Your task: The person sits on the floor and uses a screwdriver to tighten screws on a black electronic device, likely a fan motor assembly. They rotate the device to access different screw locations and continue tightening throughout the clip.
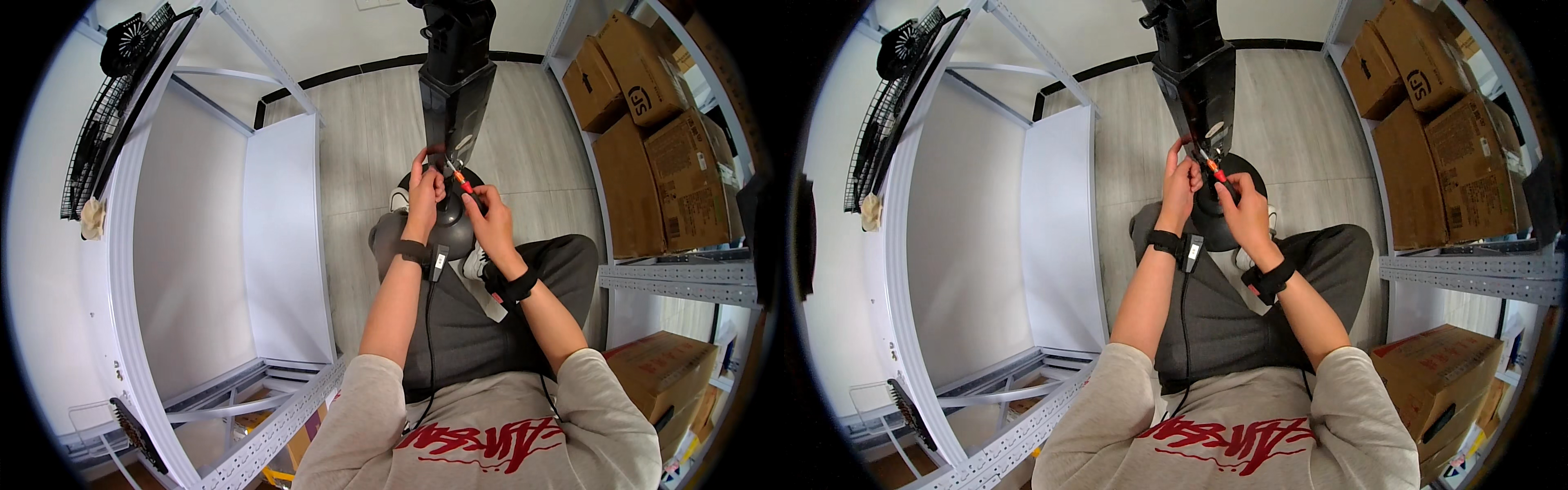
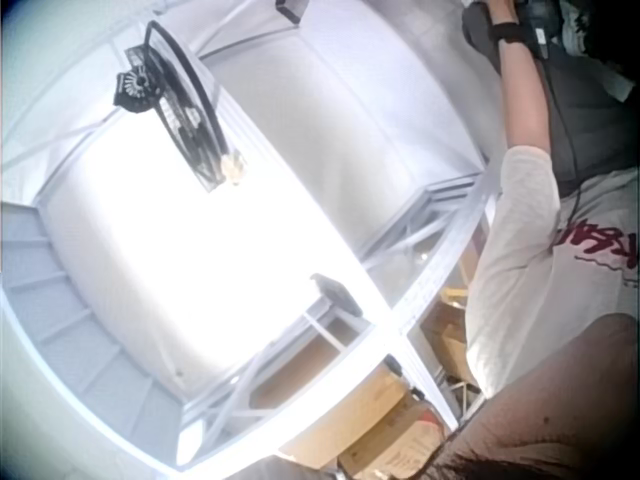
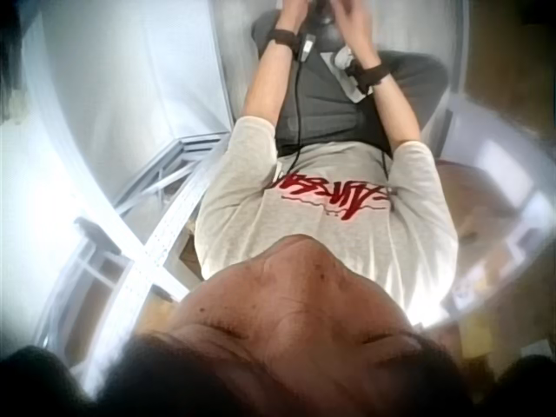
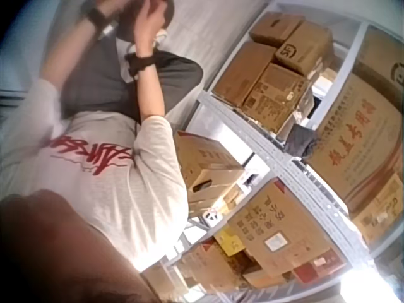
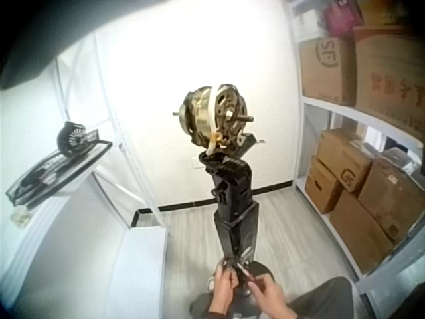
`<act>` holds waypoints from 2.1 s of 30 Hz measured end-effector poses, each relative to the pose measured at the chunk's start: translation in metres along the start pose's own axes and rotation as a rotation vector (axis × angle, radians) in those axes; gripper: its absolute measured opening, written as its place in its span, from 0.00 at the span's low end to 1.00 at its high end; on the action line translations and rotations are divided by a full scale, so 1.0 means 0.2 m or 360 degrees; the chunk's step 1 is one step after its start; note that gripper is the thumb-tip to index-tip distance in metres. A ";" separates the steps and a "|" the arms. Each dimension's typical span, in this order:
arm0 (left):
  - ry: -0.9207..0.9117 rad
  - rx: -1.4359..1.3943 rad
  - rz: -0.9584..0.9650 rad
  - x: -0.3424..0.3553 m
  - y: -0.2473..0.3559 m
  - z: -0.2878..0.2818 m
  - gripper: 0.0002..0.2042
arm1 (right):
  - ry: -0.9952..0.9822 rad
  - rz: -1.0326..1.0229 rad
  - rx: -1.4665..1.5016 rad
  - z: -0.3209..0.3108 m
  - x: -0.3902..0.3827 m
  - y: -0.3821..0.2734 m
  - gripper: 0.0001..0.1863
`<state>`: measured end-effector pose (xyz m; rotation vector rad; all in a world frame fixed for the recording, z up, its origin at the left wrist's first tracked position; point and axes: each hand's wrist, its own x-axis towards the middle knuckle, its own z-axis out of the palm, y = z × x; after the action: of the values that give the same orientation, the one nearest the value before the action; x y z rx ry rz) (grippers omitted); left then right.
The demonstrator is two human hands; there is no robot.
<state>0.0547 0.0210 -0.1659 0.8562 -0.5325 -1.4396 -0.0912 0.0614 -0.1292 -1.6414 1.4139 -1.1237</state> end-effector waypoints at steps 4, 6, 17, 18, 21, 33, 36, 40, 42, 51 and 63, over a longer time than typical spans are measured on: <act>-0.0025 0.0012 -0.0032 -0.01 0.01 0.01 0.22 | -0.0013 -0.0152 -0.0319 -0.05 0.02 -0.08 0.13; -0.0016 0.0016 -0.0023 -0.01 0.01 -0.01 0.22 | -0.0041 -0.0167 -0.0342 -0.07 0.03 -0.08 0.13; 0.0009 0.0040 -0.0026 0.00 0.01 0.00 0.21 | -0.0019 0.0093 -0.0017 -0.03 0.03 -0.05 0.12; -0.0005 0.0038 -0.0031 0.00 0.01 0.01 0.21 | -0.0043 0.0153 0.0057 -0.03 0.04 -0.03 0.12; 0.0005 0.0018 -0.0021 0.00 0.00 0.01 0.24 | -0.0096 0.0232 0.0192 -0.02 0.05 0.02 0.12; -0.0001 0.0042 -0.0023 0.00 0.00 0.00 0.20 | -0.0108 -0.0001 -0.0229 -0.11 0.05 -0.11 0.14; 0.0002 0.0046 -0.0027 0.00 0.00 0.00 0.20 | -0.0082 0.0095 -0.0135 -0.07 0.04 -0.08 0.14; 0.0028 0.0012 -0.0032 0.00 -0.01 0.01 0.24 | -0.0079 0.0191 -0.0029 -0.05 0.02 -0.08 0.15; 0.0016 0.0028 -0.0024 0.00 -0.01 0.01 0.24 | -0.0036 0.0097 -0.0056 -0.04 0.02 -0.06 0.15; 0.0013 0.0028 -0.0013 -0.01 0.01 0.01 0.24 | -0.0012 0.0064 -0.0106 -0.04 0.02 -0.07 0.14; -0.0006 0.0037 -0.0046 0.00 0.00 0.00 0.20 | 0.0044 -0.0111 -0.0042 0.00 0.01 0.05 0.15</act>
<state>0.0543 0.0218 -0.1653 0.8829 -0.5430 -1.4639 -0.0950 0.0585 -0.1381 -1.7115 1.4038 -1.1760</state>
